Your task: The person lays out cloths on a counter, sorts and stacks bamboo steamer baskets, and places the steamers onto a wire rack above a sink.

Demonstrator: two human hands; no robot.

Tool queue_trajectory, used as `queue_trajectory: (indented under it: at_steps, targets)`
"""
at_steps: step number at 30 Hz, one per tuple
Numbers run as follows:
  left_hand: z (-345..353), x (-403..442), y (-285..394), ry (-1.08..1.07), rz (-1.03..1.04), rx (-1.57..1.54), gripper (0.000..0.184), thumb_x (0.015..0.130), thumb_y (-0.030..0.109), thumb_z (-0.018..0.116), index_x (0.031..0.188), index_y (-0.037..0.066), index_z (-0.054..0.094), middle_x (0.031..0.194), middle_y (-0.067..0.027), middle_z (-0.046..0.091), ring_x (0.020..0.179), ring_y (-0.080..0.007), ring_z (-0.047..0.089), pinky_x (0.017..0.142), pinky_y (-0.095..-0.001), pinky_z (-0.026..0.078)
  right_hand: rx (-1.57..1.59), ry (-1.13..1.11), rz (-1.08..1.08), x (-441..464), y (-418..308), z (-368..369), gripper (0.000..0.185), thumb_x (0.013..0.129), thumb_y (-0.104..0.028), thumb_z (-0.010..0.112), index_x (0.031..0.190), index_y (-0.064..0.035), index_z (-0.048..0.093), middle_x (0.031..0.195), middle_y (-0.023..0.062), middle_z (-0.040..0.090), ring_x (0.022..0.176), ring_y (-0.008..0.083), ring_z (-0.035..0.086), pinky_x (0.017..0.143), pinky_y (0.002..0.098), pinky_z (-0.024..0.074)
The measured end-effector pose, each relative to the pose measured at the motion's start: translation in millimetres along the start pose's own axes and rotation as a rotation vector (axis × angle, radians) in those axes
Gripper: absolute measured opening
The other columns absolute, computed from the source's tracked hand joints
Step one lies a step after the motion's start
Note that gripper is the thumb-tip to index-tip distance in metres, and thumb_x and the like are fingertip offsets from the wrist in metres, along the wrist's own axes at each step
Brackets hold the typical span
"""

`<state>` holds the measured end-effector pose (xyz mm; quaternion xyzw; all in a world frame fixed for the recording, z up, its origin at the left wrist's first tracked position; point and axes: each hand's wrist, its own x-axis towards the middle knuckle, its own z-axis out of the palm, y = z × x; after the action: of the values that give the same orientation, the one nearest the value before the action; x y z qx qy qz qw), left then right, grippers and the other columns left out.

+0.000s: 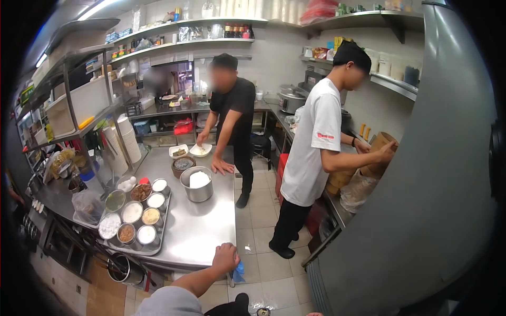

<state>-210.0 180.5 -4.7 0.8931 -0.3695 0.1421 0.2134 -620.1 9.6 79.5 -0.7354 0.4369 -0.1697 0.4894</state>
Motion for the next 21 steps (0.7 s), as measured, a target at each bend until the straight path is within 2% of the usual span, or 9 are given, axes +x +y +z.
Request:
queue_trajectory:
  at_steps: [2,8,13,15,17,19,20,21]
  targets:
    - [2.2,6.5,1.3,-0.012,-0.004,-0.024,0.029,0.075,0.023,0.065,0.098,0.005,0.061,0.106,-0.0115,0.058,0.106,-0.0278,0.052,0.089,-0.0432,0.040,-0.110,-0.053,-0.081,28.7,1.2,9.8,0.021,0.088,-0.024,0.064,0.095,-0.0037,0.065,0.084,0.0128,0.065,0.078,0.0232,0.061,0.074,0.0351,0.0495]
    - [4.2,7.9,-10.0,-0.078,0.000,-0.101,0.042,0.077,0.026,0.068,0.111,0.005,0.055,0.112,-0.0118,0.057,0.111,-0.0285,0.051,0.093,-0.0468,0.035,-0.184,-0.240,-0.086,96.8,-37.3,49.7,0.032,0.087,-0.033,0.066,0.099,-0.0034,0.064,0.086,0.0172,0.068,0.081,0.0308,0.066,0.074,0.0379,0.0508]
    - [-3.7,20.8,-10.7,-0.142,-0.009,-0.137,0.038,0.076,0.029,0.069,0.106,0.007,0.061,0.111,-0.0106,0.057,0.110,-0.0278,0.050,0.092,-0.0462,0.035,-0.218,-0.283,-0.132,145.9,-68.8,65.0,0.031,0.088,-0.031,0.064,0.101,-0.0033,0.063,0.088,0.0193,0.068,0.083,0.0342,0.065,0.074,0.0405,0.0509]
    - [-6.4,33.9,-9.2,-0.338,-0.028,-0.132,0.033,0.076,0.030,0.069,0.101,0.009,0.064,0.109,-0.0102,0.057,0.107,-0.0275,0.050,0.091,-0.0468,0.035,-0.237,-0.269,-0.137,159.4,-75.2,68.2,0.031,0.089,-0.031,0.064,0.101,-0.0032,0.063,0.088,0.0202,0.068,0.083,0.0355,0.065,0.075,0.0415,0.0509]
    - [2.1,49.6,-12.6,-0.338,-0.035,-0.126,0.031,0.076,0.029,0.069,0.100,0.010,0.066,0.105,-0.0105,0.057,0.103,-0.0289,0.051,0.089,-0.0452,0.038,-0.254,-0.256,-0.144,172.4,-79.6,71.2,0.030,0.089,-0.031,0.063,0.102,-0.0032,0.062,0.088,0.0210,0.067,0.084,0.0369,0.065,0.075,0.0426,0.0510]
    - [11.8,69.1,-22.4,-0.297,-0.024,-0.323,0.030,0.076,0.028,0.070,0.098,0.009,0.066,0.101,-0.0131,0.058,0.101,-0.0313,0.054,0.085,-0.0435,0.044,-0.269,-0.256,-0.155,184.9,-81.9,78.9,0.030,0.090,-0.030,0.063,0.103,-0.0031,0.062,0.089,0.0219,0.067,0.085,0.0382,0.065,0.075,0.0436,0.0510]
    - [19.2,76.5,-26.5,-0.312,-0.012,-0.327,0.030,0.076,0.028,0.070,0.098,0.009,0.066,0.101,-0.0131,0.058,0.101,-0.0313,0.054,0.085,-0.0435,0.044,-0.265,-0.246,-0.138,194.0,-80.9,84.5,0.030,0.090,-0.030,0.063,0.103,-0.0031,0.062,0.089,0.0219,0.067,0.085,0.0382,0.065,0.075,0.0436,0.0510]
    - [27.5,83.6,-28.9,-0.265,-0.033,-0.400,0.027,0.076,0.028,0.071,0.094,0.008,0.065,0.095,-0.0141,0.060,0.096,-0.0320,0.057,0.082,-0.0422,0.046,-0.237,-0.249,-0.156,207.4,-80.4,89.6,0.028,0.086,-0.027,0.068,0.099,-0.0029,0.064,0.084,0.0139,0.066,0.079,0.0254,0.062,0.071,0.0359,0.0501]
